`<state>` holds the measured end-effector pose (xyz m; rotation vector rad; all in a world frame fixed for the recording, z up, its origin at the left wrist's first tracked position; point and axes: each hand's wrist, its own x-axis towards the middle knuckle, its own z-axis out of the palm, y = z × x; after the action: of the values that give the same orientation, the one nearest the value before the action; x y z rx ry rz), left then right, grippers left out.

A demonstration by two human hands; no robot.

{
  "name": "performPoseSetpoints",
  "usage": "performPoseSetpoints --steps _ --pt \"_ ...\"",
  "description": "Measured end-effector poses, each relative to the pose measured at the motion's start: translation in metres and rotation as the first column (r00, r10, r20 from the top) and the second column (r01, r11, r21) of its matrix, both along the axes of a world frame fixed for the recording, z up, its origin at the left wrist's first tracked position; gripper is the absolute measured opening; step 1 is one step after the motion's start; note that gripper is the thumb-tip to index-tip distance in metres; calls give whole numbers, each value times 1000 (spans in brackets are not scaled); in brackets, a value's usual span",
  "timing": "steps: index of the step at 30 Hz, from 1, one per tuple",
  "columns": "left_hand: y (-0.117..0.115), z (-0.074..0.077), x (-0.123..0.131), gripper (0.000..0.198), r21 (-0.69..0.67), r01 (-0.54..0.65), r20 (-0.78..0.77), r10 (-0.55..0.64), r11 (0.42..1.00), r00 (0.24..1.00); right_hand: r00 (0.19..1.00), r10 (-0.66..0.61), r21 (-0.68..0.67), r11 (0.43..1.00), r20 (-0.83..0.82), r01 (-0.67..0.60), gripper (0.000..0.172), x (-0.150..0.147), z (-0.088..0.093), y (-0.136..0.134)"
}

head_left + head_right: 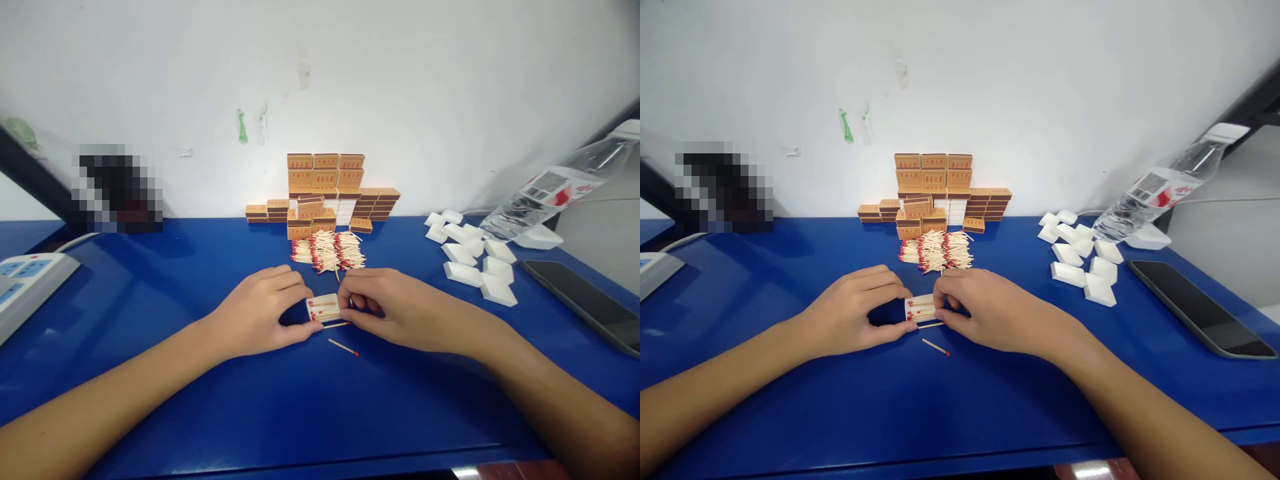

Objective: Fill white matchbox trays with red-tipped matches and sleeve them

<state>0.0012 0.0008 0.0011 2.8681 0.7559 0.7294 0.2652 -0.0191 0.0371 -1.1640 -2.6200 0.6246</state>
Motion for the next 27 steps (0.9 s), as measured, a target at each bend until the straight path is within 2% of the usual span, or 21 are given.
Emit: performPoseSetpoints --steps 6,11,17,22,27 --pt "-1 1 0 26 -9 1 -7 -1 1000 1000 1000 -16 -56 998 6 16 17 1 -2 1" --pt "0 0 0 27 1 8 0 -8 1000 1000 996 -78 -21 997 -35 77 15 -1 -4 -1" --pt "0 -1 -1 27 17 -3 -2 3 1000 1000 999 -31 9 999 -31 31 10 -4 -3 -3" --pt "1 -1 -1 28 39 -48 13 47 998 999 998 59 -63 996 -24 -60 10 -5 -2 -6" --pt "1 -2 -1 30 55 -91 15 90 994 996 999 33 -53 998 23 -32 13 -6 -7 -6"
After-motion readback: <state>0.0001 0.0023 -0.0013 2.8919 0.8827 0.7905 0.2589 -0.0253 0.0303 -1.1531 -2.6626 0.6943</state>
